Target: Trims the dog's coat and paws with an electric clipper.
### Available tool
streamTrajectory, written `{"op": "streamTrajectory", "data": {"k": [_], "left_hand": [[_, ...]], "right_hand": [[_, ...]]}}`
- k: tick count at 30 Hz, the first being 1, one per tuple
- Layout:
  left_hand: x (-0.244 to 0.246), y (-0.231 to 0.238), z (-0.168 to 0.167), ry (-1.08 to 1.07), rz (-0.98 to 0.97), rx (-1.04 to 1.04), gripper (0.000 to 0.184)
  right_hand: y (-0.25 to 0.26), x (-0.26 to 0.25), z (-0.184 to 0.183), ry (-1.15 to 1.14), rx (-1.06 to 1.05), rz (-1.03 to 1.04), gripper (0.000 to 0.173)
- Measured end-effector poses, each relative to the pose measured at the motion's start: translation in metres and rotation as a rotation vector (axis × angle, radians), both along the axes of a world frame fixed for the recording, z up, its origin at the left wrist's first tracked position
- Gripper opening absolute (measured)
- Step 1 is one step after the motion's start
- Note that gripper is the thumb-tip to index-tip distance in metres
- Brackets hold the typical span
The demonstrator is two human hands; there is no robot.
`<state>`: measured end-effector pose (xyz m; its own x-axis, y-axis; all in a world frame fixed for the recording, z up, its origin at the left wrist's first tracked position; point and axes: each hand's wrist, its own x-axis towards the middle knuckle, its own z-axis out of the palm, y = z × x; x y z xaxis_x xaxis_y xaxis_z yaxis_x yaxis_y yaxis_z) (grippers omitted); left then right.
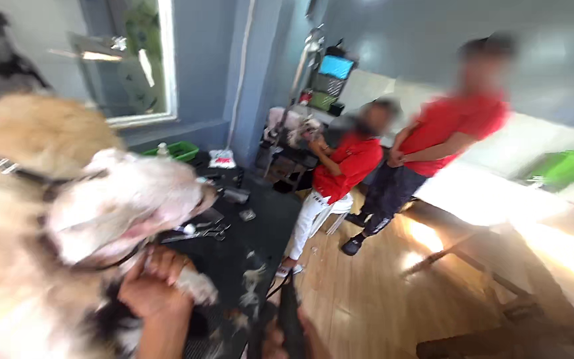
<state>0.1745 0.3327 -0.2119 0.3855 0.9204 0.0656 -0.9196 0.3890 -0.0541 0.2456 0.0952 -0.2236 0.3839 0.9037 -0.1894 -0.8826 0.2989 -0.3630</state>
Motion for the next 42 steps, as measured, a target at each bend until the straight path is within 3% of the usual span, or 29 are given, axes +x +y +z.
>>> {"op": "streamTrajectory", "data": {"k": [4,7,10,14,19,22,29,36,42], "left_hand": [[-0.004,-0.011,0.001,0.067,0.046,-0.097,0.047],[-0.004,-0.006,-0.001,0.029,0.021,-0.041,0.044],[-0.005,-0.010,-0.002,-0.013,-0.019,-0.013,0.045],[-0.004,-0.012,-0.002,-0.030,0.000,-0.002,0.042],[-0.003,-0.015,0.000,-0.004,0.015,0.000,0.043],[-0.004,-0.018,0.003,0.032,0.011,-0.028,0.045],[-0.003,-0.022,0.005,0.037,0.014,-0.035,0.044],[-0.001,-0.025,0.008,0.120,0.015,-0.048,0.046],[-0.002,-0.023,0.007,0.118,0.031,-0.043,0.044]], "right_hand": [[0.011,0.001,0.009,-0.024,0.070,-0.036,0.047],[0.018,-0.008,0.013,-0.102,0.152,-0.078,0.038],[0.016,-0.017,0.011,-0.125,0.182,-0.102,0.042],[0.006,-0.023,0.002,-0.377,0.125,-0.116,0.043],[0.014,-0.040,0.002,-0.839,-0.061,-0.551,0.060],[0.032,-0.044,-0.006,-1.108,-0.053,-0.785,0.062],[0.064,-0.045,-0.015,-1.330,-0.020,-0.943,0.066],[0.085,-0.048,-0.013,-1.294,-0.013,-0.972,0.065],[0.080,-0.052,-0.011,-0.827,-0.123,-0.897,0.062]]}}
